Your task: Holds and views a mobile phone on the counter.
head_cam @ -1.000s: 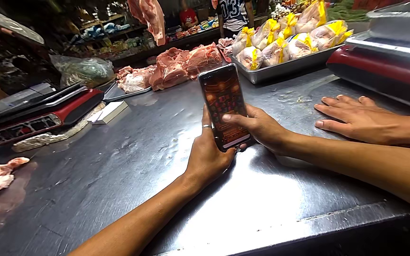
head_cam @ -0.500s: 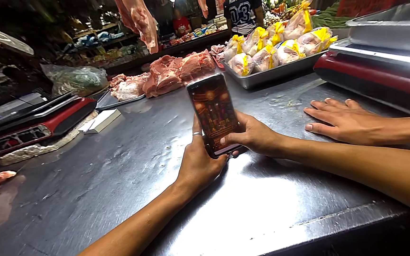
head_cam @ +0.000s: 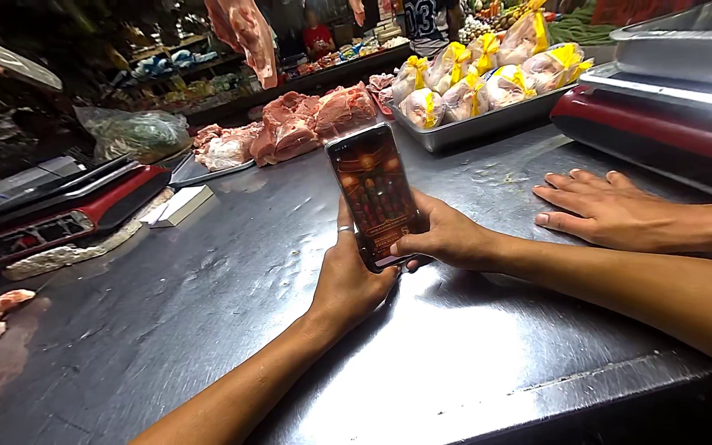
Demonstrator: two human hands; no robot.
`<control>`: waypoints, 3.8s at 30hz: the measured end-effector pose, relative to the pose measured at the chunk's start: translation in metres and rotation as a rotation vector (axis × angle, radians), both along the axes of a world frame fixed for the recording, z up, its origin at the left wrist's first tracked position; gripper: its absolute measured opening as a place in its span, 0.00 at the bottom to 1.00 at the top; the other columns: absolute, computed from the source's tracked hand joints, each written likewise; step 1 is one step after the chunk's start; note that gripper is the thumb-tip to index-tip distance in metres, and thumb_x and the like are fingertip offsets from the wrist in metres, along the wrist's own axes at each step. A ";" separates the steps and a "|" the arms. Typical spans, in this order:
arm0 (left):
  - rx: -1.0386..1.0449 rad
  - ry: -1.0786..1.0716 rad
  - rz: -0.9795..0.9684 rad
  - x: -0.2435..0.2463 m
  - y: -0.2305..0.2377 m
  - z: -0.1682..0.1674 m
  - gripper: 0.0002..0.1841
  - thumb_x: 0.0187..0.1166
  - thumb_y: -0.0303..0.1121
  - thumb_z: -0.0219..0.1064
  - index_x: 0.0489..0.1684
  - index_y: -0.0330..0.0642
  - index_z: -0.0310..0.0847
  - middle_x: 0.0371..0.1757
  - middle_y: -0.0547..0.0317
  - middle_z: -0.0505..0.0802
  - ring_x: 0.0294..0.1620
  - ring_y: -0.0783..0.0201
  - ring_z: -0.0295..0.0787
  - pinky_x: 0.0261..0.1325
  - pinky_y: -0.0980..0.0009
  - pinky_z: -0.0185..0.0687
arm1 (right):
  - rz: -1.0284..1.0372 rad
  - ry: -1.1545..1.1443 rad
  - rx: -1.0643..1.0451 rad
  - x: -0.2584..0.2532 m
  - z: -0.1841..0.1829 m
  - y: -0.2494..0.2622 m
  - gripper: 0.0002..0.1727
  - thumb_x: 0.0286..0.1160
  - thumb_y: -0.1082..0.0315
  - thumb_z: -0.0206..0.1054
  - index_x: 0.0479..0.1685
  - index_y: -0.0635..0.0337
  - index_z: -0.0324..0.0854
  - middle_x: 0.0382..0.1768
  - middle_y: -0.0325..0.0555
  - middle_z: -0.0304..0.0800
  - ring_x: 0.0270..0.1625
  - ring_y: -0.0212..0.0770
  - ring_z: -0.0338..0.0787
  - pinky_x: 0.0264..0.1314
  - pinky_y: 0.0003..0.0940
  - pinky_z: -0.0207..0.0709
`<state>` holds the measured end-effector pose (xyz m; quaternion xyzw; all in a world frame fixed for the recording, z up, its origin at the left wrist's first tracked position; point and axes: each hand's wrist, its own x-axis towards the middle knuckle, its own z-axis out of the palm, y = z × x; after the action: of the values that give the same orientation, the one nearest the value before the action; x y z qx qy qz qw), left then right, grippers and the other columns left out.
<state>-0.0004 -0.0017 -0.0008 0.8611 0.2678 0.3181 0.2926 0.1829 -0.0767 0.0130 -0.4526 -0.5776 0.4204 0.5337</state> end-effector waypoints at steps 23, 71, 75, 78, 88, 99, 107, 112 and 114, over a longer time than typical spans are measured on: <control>-0.026 -0.029 -0.027 0.000 0.000 -0.001 0.67 0.56 0.27 0.86 0.97 0.55 0.31 0.49 0.62 0.96 0.46 0.70 0.97 0.53 0.66 0.96 | -0.031 -0.010 -0.019 -0.001 0.002 -0.001 0.28 0.72 0.80 0.70 0.72 0.54 0.71 0.50 0.48 0.92 0.43 0.41 0.95 0.32 0.33 0.91; -0.089 -0.028 -0.014 0.000 0.000 0.000 0.68 0.55 0.26 0.86 0.96 0.56 0.32 0.48 0.62 0.96 0.44 0.68 0.97 0.50 0.65 0.96 | 0.192 -0.168 0.027 0.018 0.004 0.005 0.48 0.49 0.90 0.74 0.78 0.53 0.60 0.59 0.45 0.90 0.57 0.38 0.93 0.57 0.33 0.90; -0.092 -0.030 -0.023 -0.001 0.001 -0.001 0.67 0.55 0.26 0.86 0.96 0.57 0.32 0.47 0.62 0.96 0.43 0.68 0.97 0.49 0.64 0.97 | 0.202 -0.194 0.040 0.019 0.004 0.004 0.51 0.47 0.93 0.74 0.78 0.53 0.59 0.61 0.44 0.89 0.58 0.37 0.93 0.59 0.32 0.90; -0.075 -0.021 -0.015 -0.001 0.001 -0.001 0.67 0.55 0.27 0.86 0.96 0.56 0.32 0.46 0.63 0.97 0.43 0.69 0.97 0.48 0.65 0.96 | 0.196 -0.225 0.062 0.020 0.003 0.007 0.51 0.46 0.93 0.75 0.78 0.53 0.59 0.61 0.43 0.89 0.60 0.35 0.92 0.60 0.31 0.89; -0.046 -0.012 -0.007 -0.001 0.000 0.000 0.68 0.56 0.28 0.86 0.97 0.58 0.30 0.45 0.63 0.96 0.41 0.70 0.97 0.46 0.65 0.96 | 0.154 -0.265 0.059 0.021 0.001 0.008 0.51 0.46 0.92 0.76 0.78 0.52 0.59 0.60 0.42 0.89 0.58 0.34 0.93 0.58 0.31 0.90; -0.039 -0.016 -0.020 -0.001 0.001 -0.001 0.68 0.55 0.27 0.85 0.96 0.56 0.30 0.45 0.63 0.96 0.43 0.70 0.97 0.48 0.65 0.96 | 0.129 -0.257 0.033 0.019 0.002 0.007 0.52 0.46 0.92 0.76 0.79 0.50 0.59 0.60 0.42 0.90 0.58 0.36 0.93 0.57 0.33 0.91; -0.034 -0.002 -0.011 -0.001 0.001 0.000 0.68 0.55 0.28 0.85 0.96 0.56 0.30 0.44 0.62 0.96 0.42 0.69 0.97 0.48 0.64 0.96 | 0.122 -0.278 0.051 0.020 0.001 0.008 0.51 0.46 0.90 0.77 0.78 0.51 0.60 0.59 0.41 0.90 0.57 0.35 0.93 0.58 0.32 0.90; -0.034 -0.010 -0.015 -0.001 0.001 0.000 0.67 0.54 0.27 0.86 0.96 0.57 0.32 0.45 0.62 0.96 0.44 0.69 0.96 0.49 0.64 0.96 | 0.126 -0.256 0.047 0.019 0.000 0.008 0.51 0.46 0.92 0.76 0.78 0.51 0.60 0.59 0.42 0.90 0.57 0.36 0.93 0.57 0.33 0.91; -0.040 -0.021 -0.024 -0.001 0.001 0.000 0.68 0.54 0.26 0.86 0.96 0.57 0.32 0.45 0.62 0.96 0.43 0.68 0.97 0.48 0.64 0.96 | 0.130 -0.248 0.049 0.019 0.000 0.008 0.52 0.45 0.93 0.76 0.78 0.52 0.60 0.60 0.43 0.90 0.58 0.36 0.93 0.58 0.33 0.91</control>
<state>-0.0013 -0.0004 -0.0008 0.8549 0.2605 0.3180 0.3164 0.2015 -0.0691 0.0133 -0.4497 -0.6773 0.3805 0.4407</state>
